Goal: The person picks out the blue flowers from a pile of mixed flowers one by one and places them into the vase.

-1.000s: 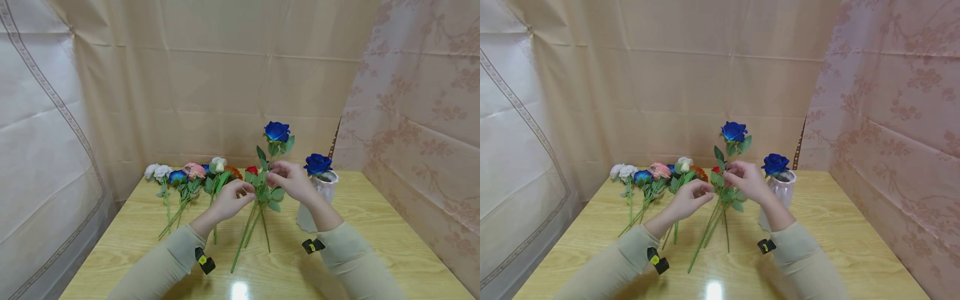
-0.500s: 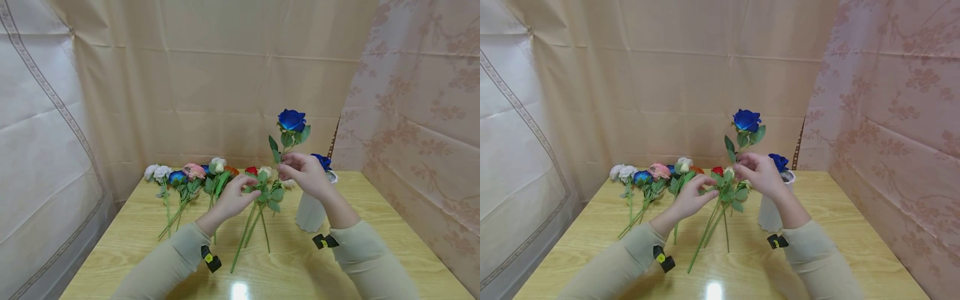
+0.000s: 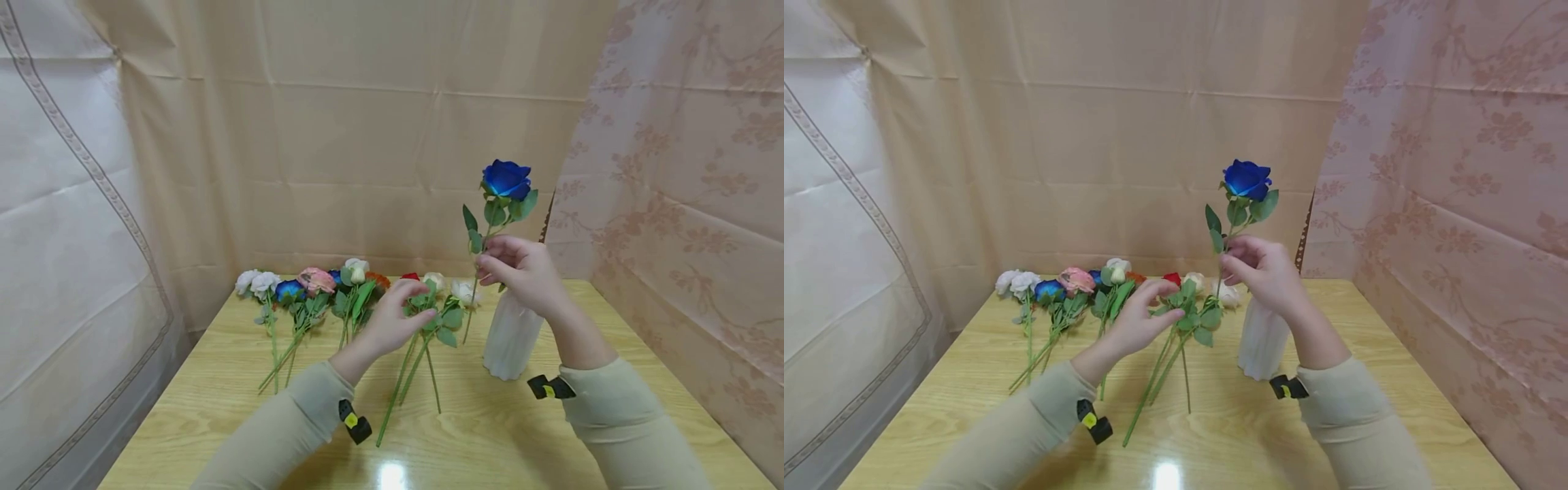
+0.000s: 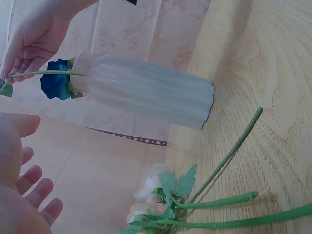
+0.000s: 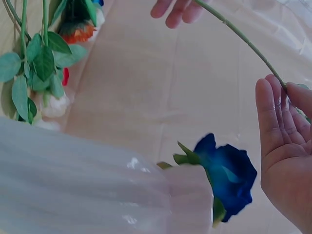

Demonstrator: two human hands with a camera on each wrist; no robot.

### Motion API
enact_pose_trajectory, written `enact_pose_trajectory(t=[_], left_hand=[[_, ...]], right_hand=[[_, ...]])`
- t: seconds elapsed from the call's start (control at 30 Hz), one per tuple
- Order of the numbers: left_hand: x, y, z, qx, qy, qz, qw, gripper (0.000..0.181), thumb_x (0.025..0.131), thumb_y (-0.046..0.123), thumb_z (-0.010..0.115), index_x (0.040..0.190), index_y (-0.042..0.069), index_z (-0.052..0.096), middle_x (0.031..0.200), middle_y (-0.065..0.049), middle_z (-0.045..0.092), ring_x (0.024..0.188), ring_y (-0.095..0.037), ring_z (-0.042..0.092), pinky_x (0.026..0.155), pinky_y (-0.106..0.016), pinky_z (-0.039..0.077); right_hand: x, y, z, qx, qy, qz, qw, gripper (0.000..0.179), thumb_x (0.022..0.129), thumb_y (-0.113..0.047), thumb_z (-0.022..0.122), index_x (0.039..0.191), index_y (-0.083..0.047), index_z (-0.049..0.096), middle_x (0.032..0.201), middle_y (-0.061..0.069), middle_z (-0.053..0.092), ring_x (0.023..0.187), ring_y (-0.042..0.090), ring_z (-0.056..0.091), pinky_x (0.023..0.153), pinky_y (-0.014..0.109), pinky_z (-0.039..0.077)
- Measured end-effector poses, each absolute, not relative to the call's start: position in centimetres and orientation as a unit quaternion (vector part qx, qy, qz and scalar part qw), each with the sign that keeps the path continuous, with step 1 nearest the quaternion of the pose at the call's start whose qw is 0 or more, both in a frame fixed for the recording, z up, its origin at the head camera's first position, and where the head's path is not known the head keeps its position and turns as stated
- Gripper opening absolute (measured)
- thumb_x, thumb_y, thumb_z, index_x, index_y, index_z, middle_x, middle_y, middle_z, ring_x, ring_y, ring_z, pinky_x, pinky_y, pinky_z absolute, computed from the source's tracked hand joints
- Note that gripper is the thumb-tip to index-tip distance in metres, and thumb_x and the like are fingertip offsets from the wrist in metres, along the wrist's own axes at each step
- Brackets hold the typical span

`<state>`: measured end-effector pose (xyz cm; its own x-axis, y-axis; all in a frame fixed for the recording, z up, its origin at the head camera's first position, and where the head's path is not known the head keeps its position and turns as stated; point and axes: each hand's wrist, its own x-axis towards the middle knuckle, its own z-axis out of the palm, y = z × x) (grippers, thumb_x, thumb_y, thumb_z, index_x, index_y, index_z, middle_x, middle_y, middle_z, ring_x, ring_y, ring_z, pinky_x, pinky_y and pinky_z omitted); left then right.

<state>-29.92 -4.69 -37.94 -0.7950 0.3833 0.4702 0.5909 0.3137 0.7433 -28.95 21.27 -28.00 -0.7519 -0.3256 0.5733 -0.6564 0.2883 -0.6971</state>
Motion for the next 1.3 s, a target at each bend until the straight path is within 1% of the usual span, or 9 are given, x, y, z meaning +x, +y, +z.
enact_pose_trajectory(t=[0.13, 0.23, 0.37, 0.6, 0.7, 0.77, 0.9, 1.17, 1.3], left_hand=[[-30.0, -4.3, -38.0, -0.312, -0.797, -0.507, 0.103, 0.047, 0.098, 0.025, 0.072, 0.141, 0.012, 0.057, 0.143, -0.005, 0.051, 0.130, -0.022, 0.050, 0.106, -0.050, 0.042], [-30.0, -4.0, -37.9, -0.317, -0.794, -0.508, 0.105, 0.051, 0.098, 0.026, 0.072, 0.144, 0.012, 0.055, 0.147, -0.005, 0.048, 0.133, -0.026, 0.048, 0.108, -0.050, 0.041], [-29.9, -3.7, -37.8, -0.321, -0.793, -0.506, 0.108, 0.056, 0.097, 0.029, 0.073, 0.147, 0.013, 0.052, 0.149, -0.002, 0.046, 0.134, -0.028, 0.047, 0.109, -0.049, 0.041], [-30.0, -3.0, -37.9, -0.315, -0.793, -0.510, 0.103, 0.060, 0.097, 0.033, 0.072, 0.150, 0.017, 0.050, 0.150, -0.001, 0.045, 0.136, -0.027, 0.046, 0.111, -0.051, 0.039], [-29.9, -2.7, -37.8, -0.309, -0.795, -0.512, 0.103, 0.062, 0.097, 0.035, 0.073, 0.151, 0.018, 0.048, 0.150, -0.002, 0.045, 0.136, -0.028, 0.045, 0.110, -0.053, 0.039], [-29.9, -2.5, -37.7, -0.303, -0.800, -0.508, 0.103, 0.064, 0.096, 0.037, 0.073, 0.152, 0.018, 0.047, 0.149, -0.001, 0.046, 0.136, -0.026, 0.045, 0.109, -0.053, 0.040], [-29.8, -2.1, -37.5, -0.296, -0.808, -0.500, 0.103, 0.065, 0.096, 0.040, 0.072, 0.152, 0.019, 0.047, 0.149, 0.000, 0.046, 0.135, -0.024, 0.046, 0.107, -0.051, 0.042], [-29.9, -1.4, -37.1, -0.298, -0.807, -0.499, 0.106, 0.064, 0.096, 0.038, 0.073, 0.152, 0.020, 0.047, 0.150, -0.003, 0.047, 0.132, -0.019, 0.047, 0.103, -0.047, 0.045], [-29.9, -1.1, -36.8, -0.302, -0.800, -0.508, 0.106, 0.064, 0.096, 0.034, 0.073, 0.152, 0.019, 0.047, 0.151, -0.002, 0.045, 0.134, -0.024, 0.047, 0.103, -0.048, 0.045]], right_hand=[[-28.7, 21.9, -27.5, 0.306, -0.784, 0.510, 0.175, 0.021, 0.099, -0.002, 0.066, 0.115, 0.011, 0.063, 0.092, 0.026, 0.070, 0.072, 0.022, 0.074, 0.065, 0.037, 0.061], [-28.4, 22.3, -27.1, 0.300, -0.786, 0.510, 0.182, 0.023, 0.100, -0.003, 0.065, 0.117, 0.011, 0.063, 0.092, 0.026, 0.070, 0.071, 0.021, 0.074, 0.065, 0.034, 0.060], [-28.1, 23.0, -26.6, 0.281, -0.795, 0.500, 0.195, 0.025, 0.100, -0.006, 0.065, 0.120, 0.010, 0.063, 0.092, 0.022, 0.071, 0.072, 0.020, 0.074, 0.067, 0.030, 0.060], [-27.7, 24.2, -25.8, 0.247, -0.801, 0.500, 0.218, 0.022, 0.101, -0.012, 0.066, 0.113, 0.007, 0.065, 0.088, 0.018, 0.071, 0.071, 0.020, 0.073, 0.067, 0.031, 0.060], [-27.6, 24.8, -25.5, 0.237, -0.800, 0.503, 0.226, 0.024, 0.101, -0.012, 0.067, 0.115, 0.007, 0.064, 0.089, 0.014, 0.071, 0.072, 0.019, 0.073, 0.068, 0.030, 0.060], [-27.6, 25.2, -25.4, 0.234, -0.797, 0.506, 0.231, 0.026, 0.101, -0.012, 0.067, 0.116, 0.007, 0.064, 0.090, 0.012, 0.071, 0.073, 0.018, 0.073, 0.068, 0.029, 0.060], [-27.7, 26.0, -25.1, 0.227, -0.792, 0.512, 0.242, 0.026, 0.100, -0.012, 0.067, 0.117, 0.008, 0.064, 0.091, 0.008, 0.071, 0.074, 0.016, 0.072, 0.068, 0.028, 0.060], [-28.0, 27.5, -24.5, 0.219, -0.787, 0.518, 0.254, 0.025, 0.101, -0.012, 0.066, 0.115, 0.009, 0.064, 0.092, 0.011, 0.071, 0.075, 0.016, 0.073, 0.069, 0.029, 0.059], [-28.1, 28.2, -24.3, 0.208, -0.782, 0.529, 0.254, 0.025, 0.101, -0.011, 0.066, 0.116, 0.009, 0.064, 0.093, 0.011, 0.071, 0.076, 0.015, 0.073, 0.069, 0.030, 0.059]])
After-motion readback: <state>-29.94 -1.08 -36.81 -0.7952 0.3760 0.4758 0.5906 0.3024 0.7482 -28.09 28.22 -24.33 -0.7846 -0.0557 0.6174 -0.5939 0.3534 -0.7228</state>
